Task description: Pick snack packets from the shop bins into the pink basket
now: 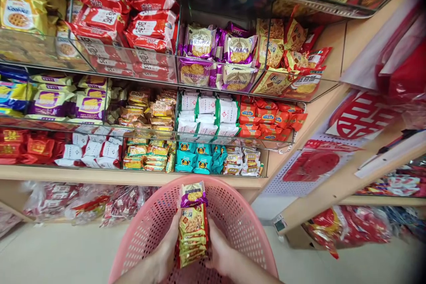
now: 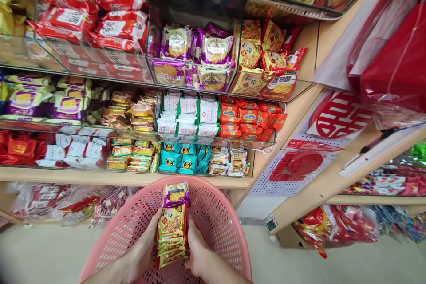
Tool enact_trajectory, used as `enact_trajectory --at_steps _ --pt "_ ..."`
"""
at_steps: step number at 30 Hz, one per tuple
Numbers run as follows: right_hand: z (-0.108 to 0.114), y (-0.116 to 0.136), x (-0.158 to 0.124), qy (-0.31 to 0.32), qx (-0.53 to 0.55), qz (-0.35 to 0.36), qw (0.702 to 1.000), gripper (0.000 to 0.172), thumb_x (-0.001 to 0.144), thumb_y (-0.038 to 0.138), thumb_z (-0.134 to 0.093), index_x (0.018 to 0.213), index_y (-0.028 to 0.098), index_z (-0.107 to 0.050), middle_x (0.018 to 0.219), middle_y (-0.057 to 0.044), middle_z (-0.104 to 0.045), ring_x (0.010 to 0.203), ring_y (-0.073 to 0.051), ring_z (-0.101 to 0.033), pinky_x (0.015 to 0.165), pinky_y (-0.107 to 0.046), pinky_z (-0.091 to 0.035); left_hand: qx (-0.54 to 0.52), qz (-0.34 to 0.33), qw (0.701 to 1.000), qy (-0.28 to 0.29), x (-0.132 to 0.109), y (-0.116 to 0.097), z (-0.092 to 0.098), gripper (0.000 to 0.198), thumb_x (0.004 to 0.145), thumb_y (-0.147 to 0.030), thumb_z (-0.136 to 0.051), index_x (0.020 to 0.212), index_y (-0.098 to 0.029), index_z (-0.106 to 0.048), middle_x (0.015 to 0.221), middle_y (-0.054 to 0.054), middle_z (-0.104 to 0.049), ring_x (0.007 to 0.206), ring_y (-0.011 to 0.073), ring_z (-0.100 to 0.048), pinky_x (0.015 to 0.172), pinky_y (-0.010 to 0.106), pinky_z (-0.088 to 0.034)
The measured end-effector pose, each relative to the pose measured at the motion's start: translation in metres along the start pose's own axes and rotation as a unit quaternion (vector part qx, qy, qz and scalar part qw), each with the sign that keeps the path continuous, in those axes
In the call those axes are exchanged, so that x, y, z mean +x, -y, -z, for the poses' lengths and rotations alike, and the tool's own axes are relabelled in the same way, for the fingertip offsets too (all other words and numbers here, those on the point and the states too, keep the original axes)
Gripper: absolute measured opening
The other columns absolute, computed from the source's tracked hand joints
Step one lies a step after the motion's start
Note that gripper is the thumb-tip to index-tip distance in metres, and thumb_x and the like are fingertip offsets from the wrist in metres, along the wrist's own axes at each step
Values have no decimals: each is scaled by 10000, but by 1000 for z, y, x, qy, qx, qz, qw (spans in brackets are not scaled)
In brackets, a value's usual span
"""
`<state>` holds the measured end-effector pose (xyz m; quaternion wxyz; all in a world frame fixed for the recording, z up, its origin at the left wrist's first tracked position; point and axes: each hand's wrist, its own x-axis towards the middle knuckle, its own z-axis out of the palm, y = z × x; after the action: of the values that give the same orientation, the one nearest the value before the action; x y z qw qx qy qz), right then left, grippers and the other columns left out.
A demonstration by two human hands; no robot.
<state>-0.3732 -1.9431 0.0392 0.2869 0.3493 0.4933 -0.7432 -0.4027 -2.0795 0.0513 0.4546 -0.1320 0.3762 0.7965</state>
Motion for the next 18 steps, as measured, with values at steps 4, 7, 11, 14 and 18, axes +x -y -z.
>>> enact_trajectory --at_steps 4,7,11,14,18 --pt "2 -5 4 -8 -6 3 1000 691 826 725 -174 920 228 -645 949 -89 -704 928 -203 -599 895 -413 -367 -7 16 1000 -18 6 5 1 708 744 -711 -464 1170 -158 -578 1003 106 -735 904 231 -689 858 378 -522" --pt "9 -12 12 -14 -2 8 1000 675 784 765 -252 978 250 -643 974 -95 -698 929 -227 -608 854 -442 -407 -15 24 999 -15 7 8 -2 699 743 -713 -463 1121 -140 -599 946 114 -744 874 231 -696 849 372 -526" --pt "15 -14 18 -24 22 33 999 693 713 814 -342 1051 280 -628 1001 -93 -696 920 -236 -630 792 -424 -468 -14 29 999 -10 4 6 -9 642 750 -678 -492 1076 -138 -614 920 109 -747 839 229 -702 818 371 -539" --pt "14 -11 20 5 35 46 998 696 700 820 -355 1072 295 -621 997 -86 -703 889 -243 -650 747 -425 -494 -17 43 999 -25 2 2 -13 620 739 -658 -527 1057 -134 -620 926 115 -747 832 228 -704 823 358 -539" --pt "11 -8 29 20 -3 101 995 697 697 822 -354 1078 304 -623 981 -70 -709 876 -262 -660 711 -433 -508 -26 74 997 -13 4 -2 -15 639 717 -662 -545 1077 -138 -614 951 127 -742 887 264 -696 852 401 -532"
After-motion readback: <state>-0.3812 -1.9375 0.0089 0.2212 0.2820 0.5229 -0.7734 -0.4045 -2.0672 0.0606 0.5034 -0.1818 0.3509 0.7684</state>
